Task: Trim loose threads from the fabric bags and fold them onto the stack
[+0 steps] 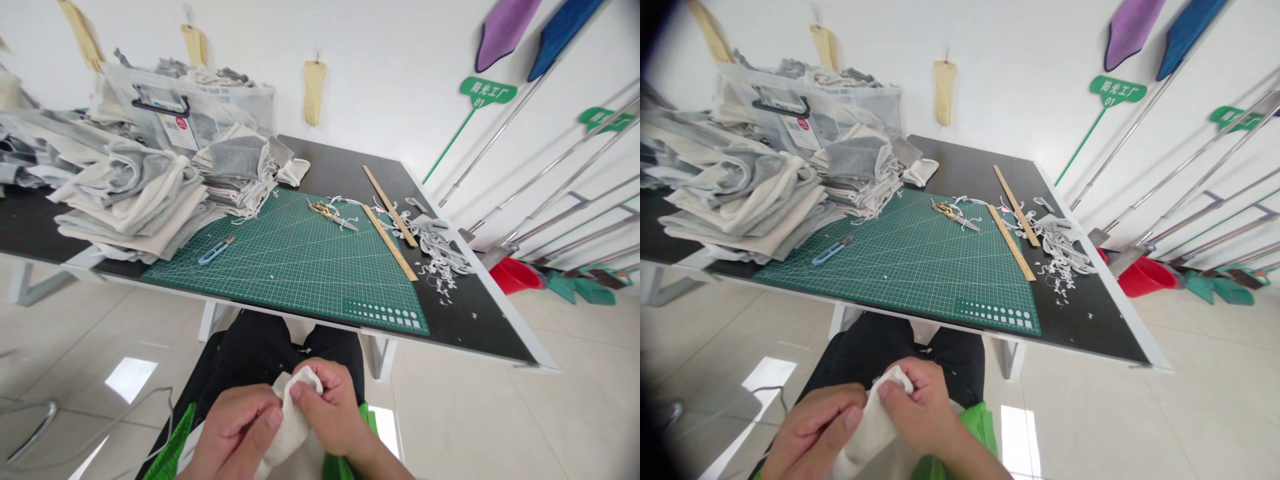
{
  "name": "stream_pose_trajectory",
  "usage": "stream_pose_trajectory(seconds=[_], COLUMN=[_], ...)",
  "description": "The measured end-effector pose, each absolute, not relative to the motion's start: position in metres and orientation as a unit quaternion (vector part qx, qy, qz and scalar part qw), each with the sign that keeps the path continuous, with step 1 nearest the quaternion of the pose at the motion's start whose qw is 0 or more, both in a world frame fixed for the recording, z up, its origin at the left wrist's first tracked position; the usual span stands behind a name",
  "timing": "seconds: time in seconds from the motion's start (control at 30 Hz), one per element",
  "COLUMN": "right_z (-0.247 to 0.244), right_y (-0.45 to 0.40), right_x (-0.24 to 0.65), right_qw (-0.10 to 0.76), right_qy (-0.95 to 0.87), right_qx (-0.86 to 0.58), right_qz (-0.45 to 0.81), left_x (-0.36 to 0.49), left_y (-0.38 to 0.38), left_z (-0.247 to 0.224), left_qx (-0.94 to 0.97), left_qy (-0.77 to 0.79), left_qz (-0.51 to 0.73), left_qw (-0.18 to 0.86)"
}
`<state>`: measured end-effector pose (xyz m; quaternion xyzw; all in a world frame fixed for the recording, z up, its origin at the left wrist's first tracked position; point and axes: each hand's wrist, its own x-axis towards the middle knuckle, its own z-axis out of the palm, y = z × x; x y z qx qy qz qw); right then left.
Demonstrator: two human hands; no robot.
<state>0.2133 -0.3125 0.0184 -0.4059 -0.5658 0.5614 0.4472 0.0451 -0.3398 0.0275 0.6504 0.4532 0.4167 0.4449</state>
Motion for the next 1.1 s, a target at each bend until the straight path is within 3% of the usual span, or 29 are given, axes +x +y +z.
stream_pose_trajectory(seconds=[0.2, 0.47, 0.93, 1.1], right_z=[0.021, 0.023, 0.018, 0.019], right_y=[-0.312, -0.311, -0.311, -0.311], right_x=[0.217, 0.214, 0.215, 0.215], right_qw=[0.438, 0.391, 0.422, 0.415], right_qy=[-0.566, -0.6, -0.562, -0.574], right_qx=[-0.378, -0.411, -0.387, -0.393], right_qz=[0.588, 0.564, 0.597, 0.586], left_x=[0.054, 0.04, 0.059, 0.058], left_y=[-0.343, -0.334, -0.345, -0.344], left_z=[0.02, 0.016, 0.022, 0.023], left_qx=[0.346, 0.59, 0.396, 0.47], left_qy=[0.504, 0.491, 0.57, 0.556], left_qz=[0.473, 0.418, 0.513, 0.489], left_qw=[0.635, 0.485, 0.505, 0.48])
